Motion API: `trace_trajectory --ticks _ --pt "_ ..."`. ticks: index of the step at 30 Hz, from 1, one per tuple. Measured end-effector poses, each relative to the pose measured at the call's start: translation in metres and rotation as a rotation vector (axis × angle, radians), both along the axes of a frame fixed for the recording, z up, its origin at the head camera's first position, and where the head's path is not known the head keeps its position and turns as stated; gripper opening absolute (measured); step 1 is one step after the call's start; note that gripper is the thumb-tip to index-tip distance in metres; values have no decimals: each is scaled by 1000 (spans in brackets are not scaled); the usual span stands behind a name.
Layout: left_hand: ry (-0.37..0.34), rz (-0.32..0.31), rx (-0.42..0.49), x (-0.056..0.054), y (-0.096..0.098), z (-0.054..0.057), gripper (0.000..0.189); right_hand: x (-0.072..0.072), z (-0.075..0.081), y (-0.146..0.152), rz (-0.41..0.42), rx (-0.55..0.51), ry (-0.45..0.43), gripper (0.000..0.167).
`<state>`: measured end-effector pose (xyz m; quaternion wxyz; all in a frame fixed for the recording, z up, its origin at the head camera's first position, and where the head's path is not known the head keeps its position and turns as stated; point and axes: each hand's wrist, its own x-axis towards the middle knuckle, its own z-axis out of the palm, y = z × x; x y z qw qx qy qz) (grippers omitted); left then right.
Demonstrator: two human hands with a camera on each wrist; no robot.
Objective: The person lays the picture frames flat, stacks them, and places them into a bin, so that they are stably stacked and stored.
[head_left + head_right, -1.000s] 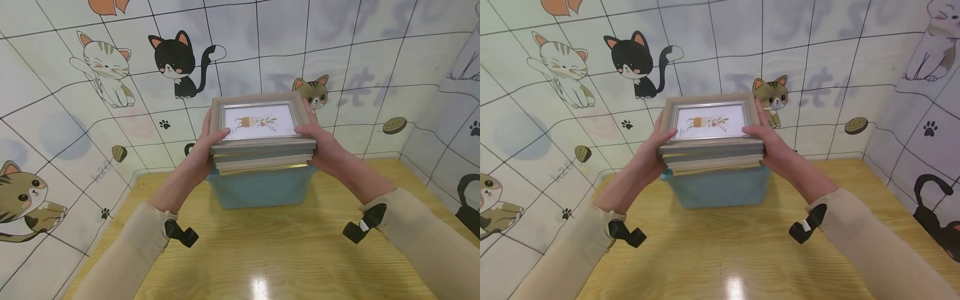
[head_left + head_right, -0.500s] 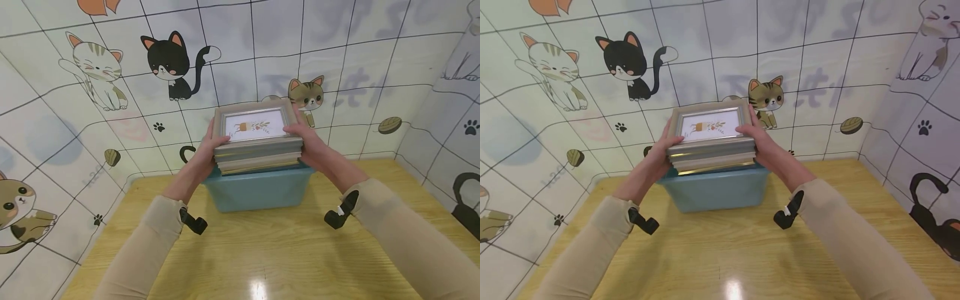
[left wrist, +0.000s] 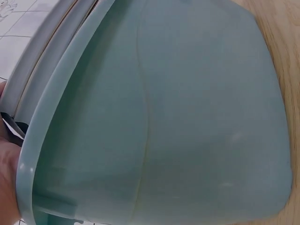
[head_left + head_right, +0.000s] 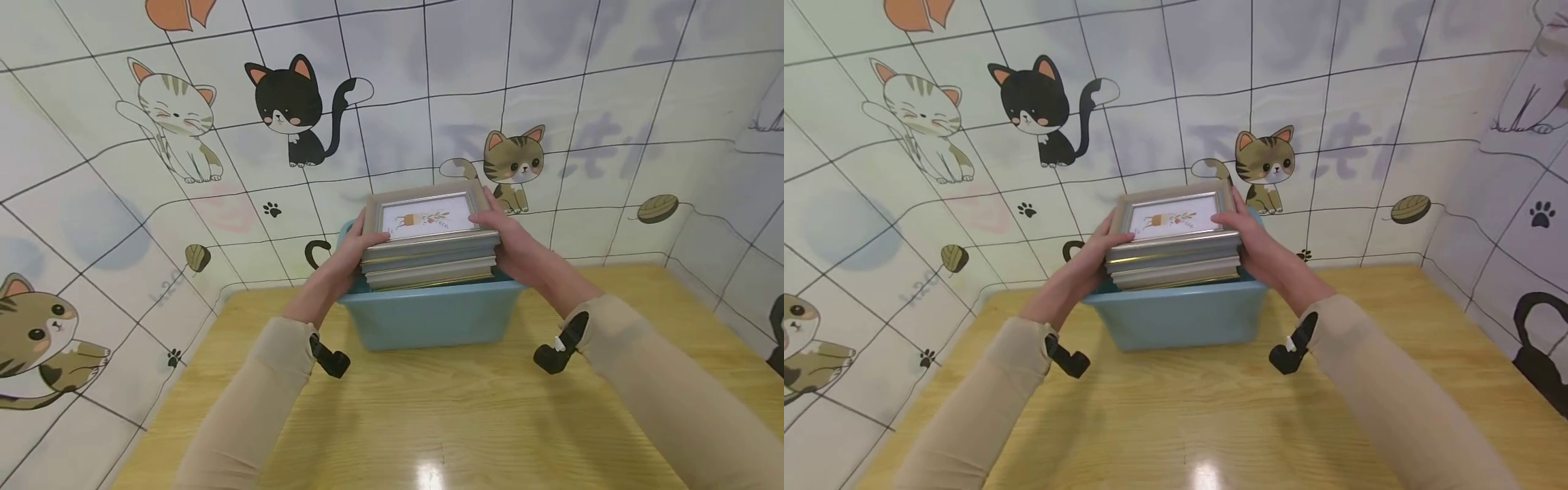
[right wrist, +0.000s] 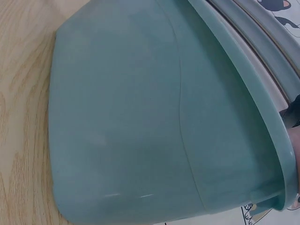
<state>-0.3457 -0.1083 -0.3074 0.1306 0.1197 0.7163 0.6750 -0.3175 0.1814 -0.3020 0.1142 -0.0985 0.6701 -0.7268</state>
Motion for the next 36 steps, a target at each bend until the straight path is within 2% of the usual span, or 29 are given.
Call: trace_trajectory --ticks 7,13,25,31,36 --pt "-2 0 -17 -7 11 -1 86 -3 -1 10 22 -19 -32 88" --pt "-28 -22 -41 -11 11 -2 87 -7 0 8 30 -49 -57 91" --pt "-52 -73 0 -5 3 -11 84 -10 -6 -4 28 10 -105 90" --pt "-30 -74 -32 -5 4 -10 84 -10 -5 -4 35 44 -128 100" --pt "-10 -85 -23 -7 8 -7 88 -10 -3 -2 27 73 -116 99"
